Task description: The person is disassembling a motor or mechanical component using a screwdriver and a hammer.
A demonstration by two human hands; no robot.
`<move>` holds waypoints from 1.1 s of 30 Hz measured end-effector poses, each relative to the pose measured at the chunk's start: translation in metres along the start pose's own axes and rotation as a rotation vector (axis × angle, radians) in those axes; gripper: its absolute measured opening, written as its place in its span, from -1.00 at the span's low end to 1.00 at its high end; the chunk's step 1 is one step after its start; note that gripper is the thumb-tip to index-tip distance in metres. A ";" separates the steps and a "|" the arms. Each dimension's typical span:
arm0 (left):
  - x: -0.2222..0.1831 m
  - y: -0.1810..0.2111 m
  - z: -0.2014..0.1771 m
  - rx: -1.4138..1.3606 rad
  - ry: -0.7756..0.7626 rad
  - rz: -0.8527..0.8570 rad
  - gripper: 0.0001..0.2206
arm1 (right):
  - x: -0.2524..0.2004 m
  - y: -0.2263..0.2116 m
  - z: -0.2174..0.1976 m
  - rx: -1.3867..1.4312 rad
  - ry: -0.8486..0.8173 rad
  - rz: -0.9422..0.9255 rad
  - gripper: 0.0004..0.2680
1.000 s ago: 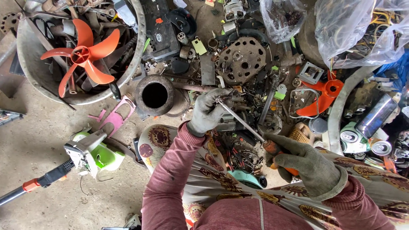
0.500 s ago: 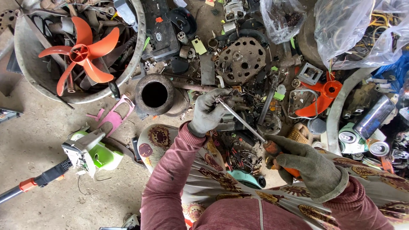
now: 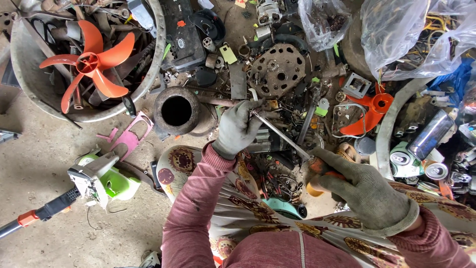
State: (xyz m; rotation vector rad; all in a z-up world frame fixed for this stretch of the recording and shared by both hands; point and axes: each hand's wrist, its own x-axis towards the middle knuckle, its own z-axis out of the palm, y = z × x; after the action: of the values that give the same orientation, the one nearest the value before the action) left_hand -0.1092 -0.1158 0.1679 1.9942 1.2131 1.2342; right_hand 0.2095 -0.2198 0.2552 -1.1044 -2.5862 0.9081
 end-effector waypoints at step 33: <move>-0.015 -0.007 0.014 0.087 -0.022 -0.069 -0.75 | 0.046 -0.034 -0.051 -1.020 -0.042 0.161 -0.61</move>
State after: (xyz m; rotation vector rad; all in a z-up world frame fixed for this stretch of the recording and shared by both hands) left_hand -0.1031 -0.1247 0.1494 2.0046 1.3339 1.1408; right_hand 0.1766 -0.1815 0.3135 -1.4874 -3.0456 -0.4988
